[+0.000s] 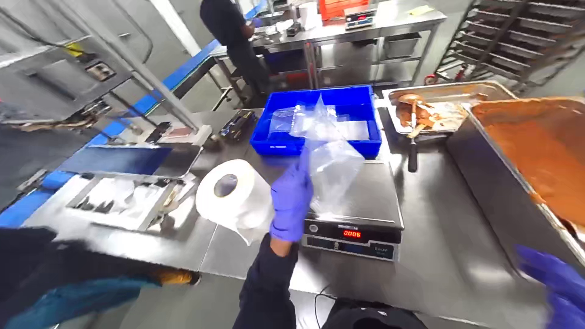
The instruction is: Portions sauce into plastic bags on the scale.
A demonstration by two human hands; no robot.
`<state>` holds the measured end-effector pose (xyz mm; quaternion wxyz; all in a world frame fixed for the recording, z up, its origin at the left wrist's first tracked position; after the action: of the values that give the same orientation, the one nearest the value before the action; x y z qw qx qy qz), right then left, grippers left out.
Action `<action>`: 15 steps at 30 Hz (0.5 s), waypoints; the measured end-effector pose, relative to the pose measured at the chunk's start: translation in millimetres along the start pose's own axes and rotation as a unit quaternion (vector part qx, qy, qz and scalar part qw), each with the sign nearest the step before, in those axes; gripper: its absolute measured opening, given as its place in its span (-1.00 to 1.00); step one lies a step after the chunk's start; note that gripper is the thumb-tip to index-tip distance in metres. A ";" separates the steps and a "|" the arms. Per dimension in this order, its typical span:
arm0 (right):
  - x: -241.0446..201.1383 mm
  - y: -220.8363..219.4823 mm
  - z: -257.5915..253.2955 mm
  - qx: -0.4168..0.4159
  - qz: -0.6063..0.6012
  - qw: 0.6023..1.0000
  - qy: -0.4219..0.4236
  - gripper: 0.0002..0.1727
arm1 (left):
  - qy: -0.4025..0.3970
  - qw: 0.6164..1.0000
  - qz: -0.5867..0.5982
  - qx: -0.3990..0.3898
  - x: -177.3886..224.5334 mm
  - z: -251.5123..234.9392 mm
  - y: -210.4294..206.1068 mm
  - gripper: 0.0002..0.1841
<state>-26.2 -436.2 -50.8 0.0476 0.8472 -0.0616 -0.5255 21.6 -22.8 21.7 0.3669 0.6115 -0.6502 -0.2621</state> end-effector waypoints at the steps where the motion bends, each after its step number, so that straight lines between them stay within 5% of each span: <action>1: -0.2 -16.3 -0.7 -0.026 -0.007 1.000 -0.012 -0.53 | -0.033 0.999 0.024 -0.022 34.3 3.4 -1.5 -0.36; 4: -0.9 -62.9 1.3 -0.067 -0.021 0.995 -0.077 0.10 | -0.102 0.970 0.134 -0.178 131.6 29.0 -13.8 -0.19; 6: 6.0 -70.9 6.7 -0.025 -0.013 0.990 -0.136 0.37 | -0.134 0.938 0.206 -0.245 180.5 53.8 -30.2 -0.32; 10: 38.7 -44.3 17.9 0.119 0.036 0.976 -0.179 0.16 | -0.134 0.914 0.274 -0.269 220.9 75.4 -52.3 -0.42; 15: 83.0 -3.3 53.7 0.073 0.049 0.958 -0.272 -0.05 | -0.108 0.912 0.321 -0.231 248.8 66.7 -53.8 -0.49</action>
<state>-37.6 -446.6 -148.5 -0.0070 0.6695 -0.1521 -0.7271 5.1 -281.9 -21.5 0.4898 0.2365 -0.7684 -0.3372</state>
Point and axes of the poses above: each hand's wrist, its own z-axis away from the middle knuckle, its own y-axis out of the back of the hand, x = y × z, the point moved 3 cm from there along -z, towards the middle knuckle, and after that the axes turned 10 degrees about -y, right-handed, at the moved point
